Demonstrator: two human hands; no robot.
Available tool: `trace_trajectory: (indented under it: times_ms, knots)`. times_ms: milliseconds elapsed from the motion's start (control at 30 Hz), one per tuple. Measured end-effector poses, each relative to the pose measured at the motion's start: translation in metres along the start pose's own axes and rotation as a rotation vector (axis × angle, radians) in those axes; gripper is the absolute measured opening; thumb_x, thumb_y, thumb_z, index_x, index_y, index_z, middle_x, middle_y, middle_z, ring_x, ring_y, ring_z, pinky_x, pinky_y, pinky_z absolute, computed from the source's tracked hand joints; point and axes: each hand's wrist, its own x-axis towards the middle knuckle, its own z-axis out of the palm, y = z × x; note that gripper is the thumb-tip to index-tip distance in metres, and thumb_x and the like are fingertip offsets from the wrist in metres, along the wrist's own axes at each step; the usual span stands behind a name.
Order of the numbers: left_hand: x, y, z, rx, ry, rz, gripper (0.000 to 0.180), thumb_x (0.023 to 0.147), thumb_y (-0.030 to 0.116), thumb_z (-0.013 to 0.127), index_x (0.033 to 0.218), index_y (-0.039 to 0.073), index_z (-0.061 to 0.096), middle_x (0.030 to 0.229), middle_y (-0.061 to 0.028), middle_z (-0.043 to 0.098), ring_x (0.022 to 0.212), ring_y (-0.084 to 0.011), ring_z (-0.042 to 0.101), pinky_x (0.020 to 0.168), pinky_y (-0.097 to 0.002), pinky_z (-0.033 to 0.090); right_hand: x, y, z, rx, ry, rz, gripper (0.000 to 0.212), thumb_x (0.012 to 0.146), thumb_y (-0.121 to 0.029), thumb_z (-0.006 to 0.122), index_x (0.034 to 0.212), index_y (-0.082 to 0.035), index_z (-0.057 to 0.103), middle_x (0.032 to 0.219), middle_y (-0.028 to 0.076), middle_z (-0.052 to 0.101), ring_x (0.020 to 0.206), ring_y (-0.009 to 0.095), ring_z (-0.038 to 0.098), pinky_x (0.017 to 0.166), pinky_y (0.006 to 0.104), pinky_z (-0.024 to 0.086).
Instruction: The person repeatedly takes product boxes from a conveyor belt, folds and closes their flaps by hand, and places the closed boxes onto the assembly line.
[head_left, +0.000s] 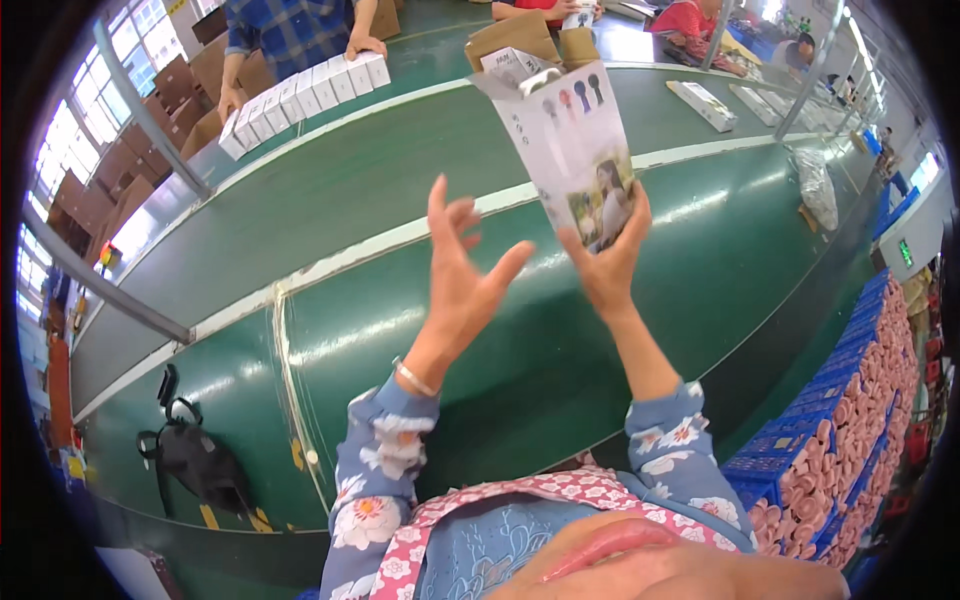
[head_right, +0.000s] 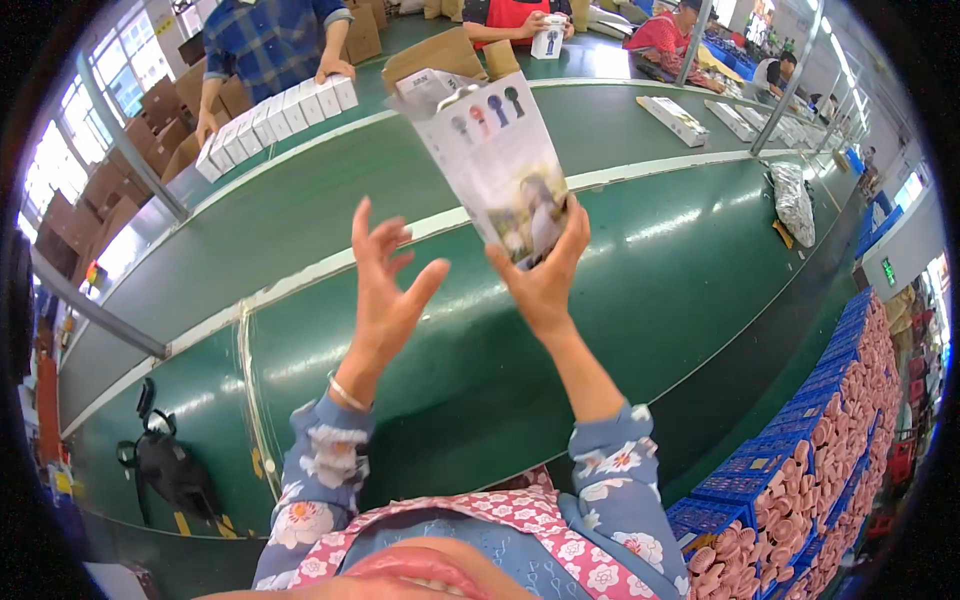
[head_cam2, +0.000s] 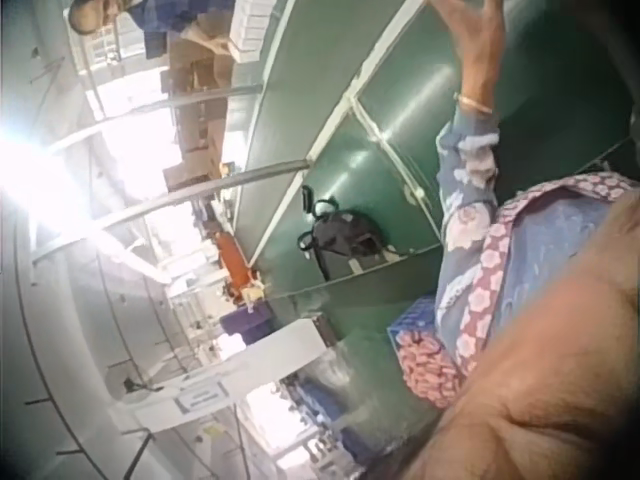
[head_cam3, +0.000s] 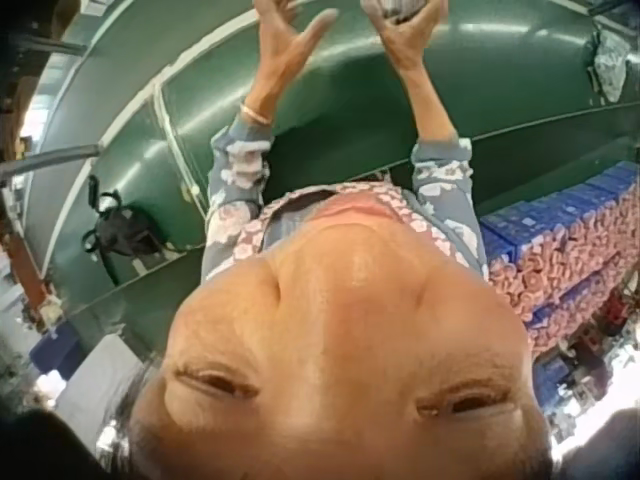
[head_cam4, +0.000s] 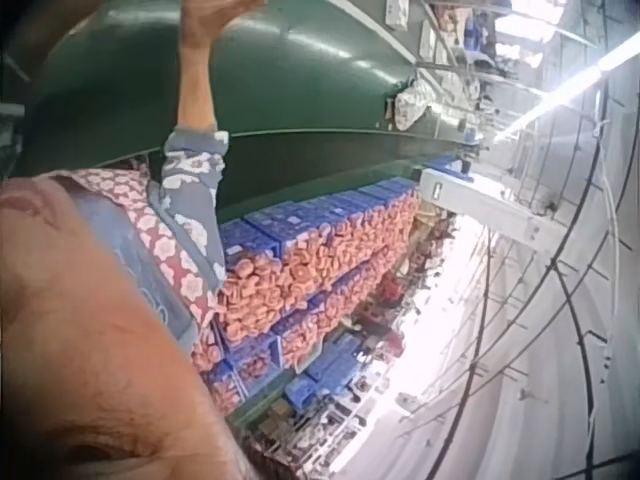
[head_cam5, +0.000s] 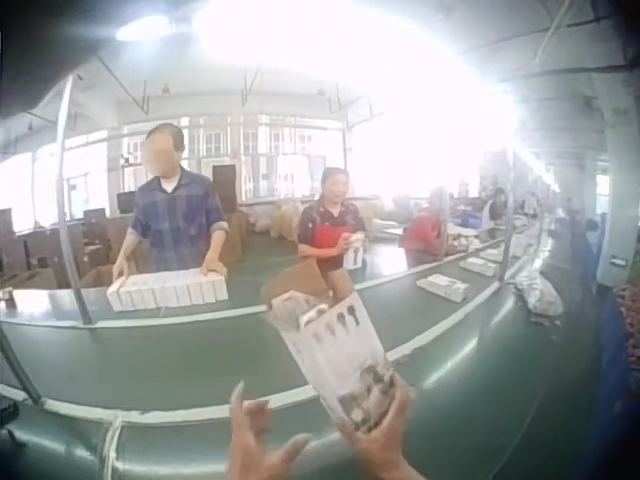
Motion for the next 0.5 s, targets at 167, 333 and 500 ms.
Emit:
trace_trajectory:
  times_ms: [167, 333, 500]
  knots:
    - [0.002, 0.050, 0.022, -0.463, 0.197, 0.071, 0.103, 0.076, 0.012, 0.077, 0.146, 0.013, 0.001, 0.130, -0.0166, 0.033, 0.111, -0.0237, 0.048, 0.090, -0.0374, 0.045, -0.090, -0.052, -0.006, -0.275, -0.012, -0.245, 0.116, 0.064, -0.038, 0.084, 0.144, 0.005, 0.011, 0.141, 0.027, 0.020, 0.129, 0.041, 0.027, 0.106, 0.0482, 0.026]
    - [-0.015, 0.035, -0.023, -0.267, 0.075, 0.205, 0.091, 0.080, 0.001, 0.069, 0.145, 0.011, 0.007, 0.108, -0.0114, 0.049, 0.093, -0.0173, 0.058, 0.078, -0.0303, 0.051, -0.078, -0.069, -0.035, 0.155, -0.417, 0.189, 0.075, 0.088, -0.037, 0.062, 0.141, 0.003, 0.027, 0.135, 0.019, 0.041, 0.128, 0.031, 0.037, 0.107, 0.0439, 0.028]
    - [-0.042, 0.012, -0.043, -0.137, -0.022, 0.297, 0.062, 0.075, 0.004, 0.074, 0.129, 0.009, 0.044, 0.114, -0.0126, 0.050, 0.103, -0.0251, 0.053, 0.085, -0.0360, 0.047, 0.005, -0.110, -0.015, 1.125, -0.472, 0.708, 0.046, 0.095, -0.020, 0.052, 0.135, -0.001, 0.038, 0.126, 0.009, 0.051, 0.116, 0.020, 0.049, 0.097, 0.0319, 0.040]
